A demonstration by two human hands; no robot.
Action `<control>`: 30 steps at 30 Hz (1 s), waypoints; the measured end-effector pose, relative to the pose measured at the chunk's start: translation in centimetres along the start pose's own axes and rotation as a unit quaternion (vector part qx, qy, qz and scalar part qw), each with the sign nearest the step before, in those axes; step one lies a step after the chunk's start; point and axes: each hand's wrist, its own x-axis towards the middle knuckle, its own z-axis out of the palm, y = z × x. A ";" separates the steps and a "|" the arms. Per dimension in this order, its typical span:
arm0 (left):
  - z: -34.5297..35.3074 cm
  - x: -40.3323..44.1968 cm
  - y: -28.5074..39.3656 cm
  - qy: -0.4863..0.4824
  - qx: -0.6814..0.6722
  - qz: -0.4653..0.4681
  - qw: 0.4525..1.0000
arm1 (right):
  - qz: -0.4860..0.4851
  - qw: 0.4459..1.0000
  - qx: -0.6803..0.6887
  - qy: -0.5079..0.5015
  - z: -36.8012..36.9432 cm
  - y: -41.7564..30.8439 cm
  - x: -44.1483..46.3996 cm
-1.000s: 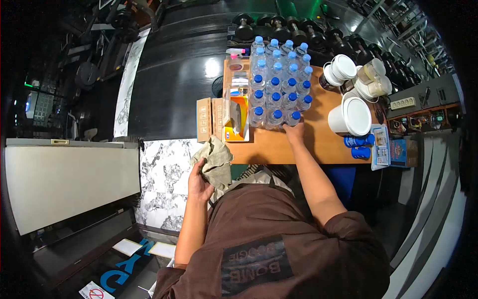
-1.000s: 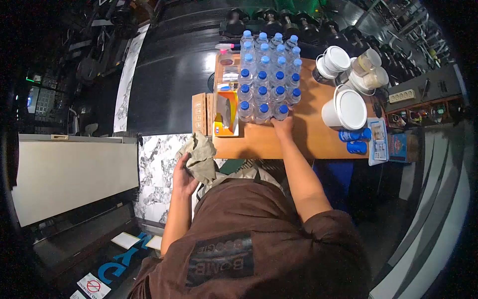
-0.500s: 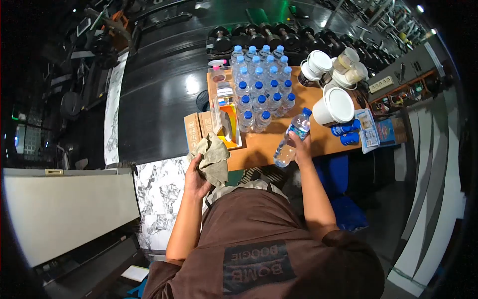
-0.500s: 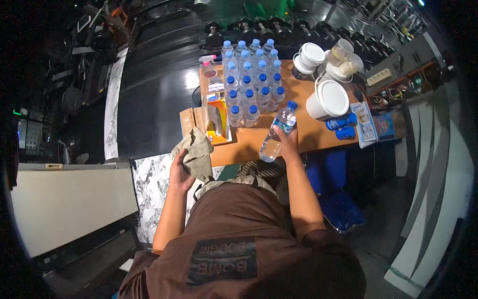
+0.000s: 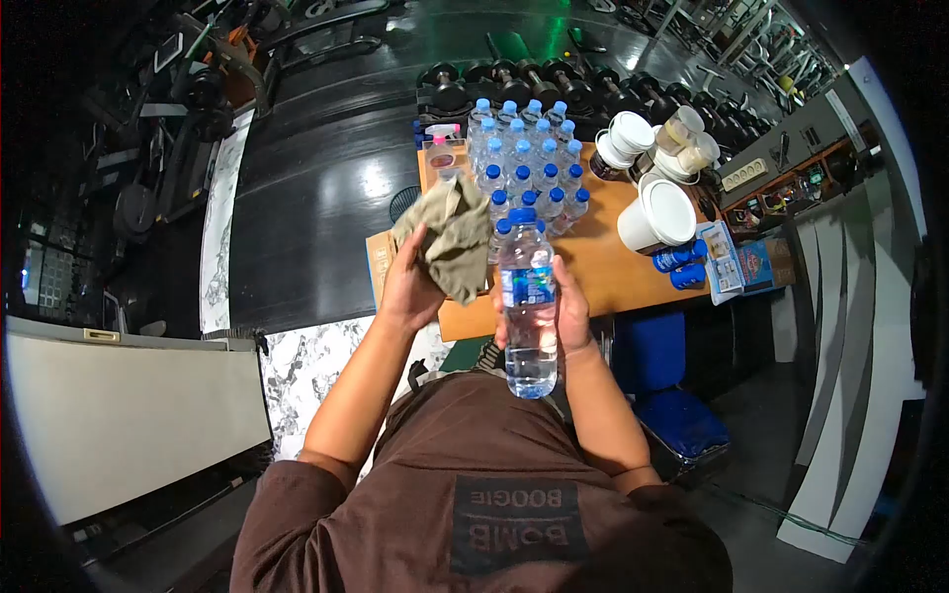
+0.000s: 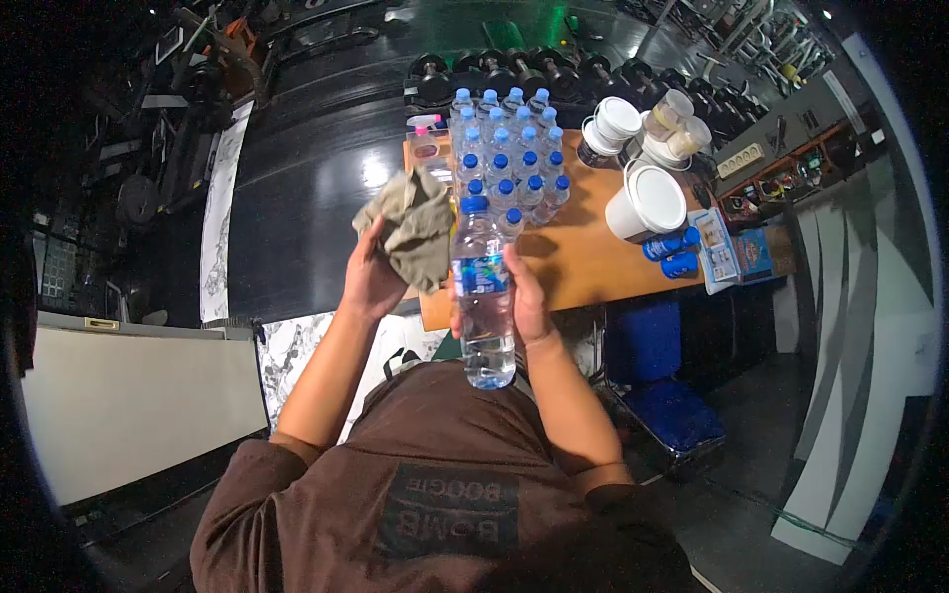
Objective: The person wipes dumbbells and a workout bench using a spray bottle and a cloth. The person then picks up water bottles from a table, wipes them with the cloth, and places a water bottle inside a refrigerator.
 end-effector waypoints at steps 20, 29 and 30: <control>9.8 0.8 4.5 -0.235 0.729 0.154 0.624 | 0.062 0.998 0.003 0.001 3.1 1.4 -1.1; 5.5 2.5 1.4 -0.207 0.273 0.036 0.939 | 0.062 0.998 0.029 -0.001 2.4 1.3 -0.1; 4.7 2.5 0.8 -0.212 0.202 0.030 0.956 | 0.076 0.995 0.059 -0.026 2.3 1.1 0.1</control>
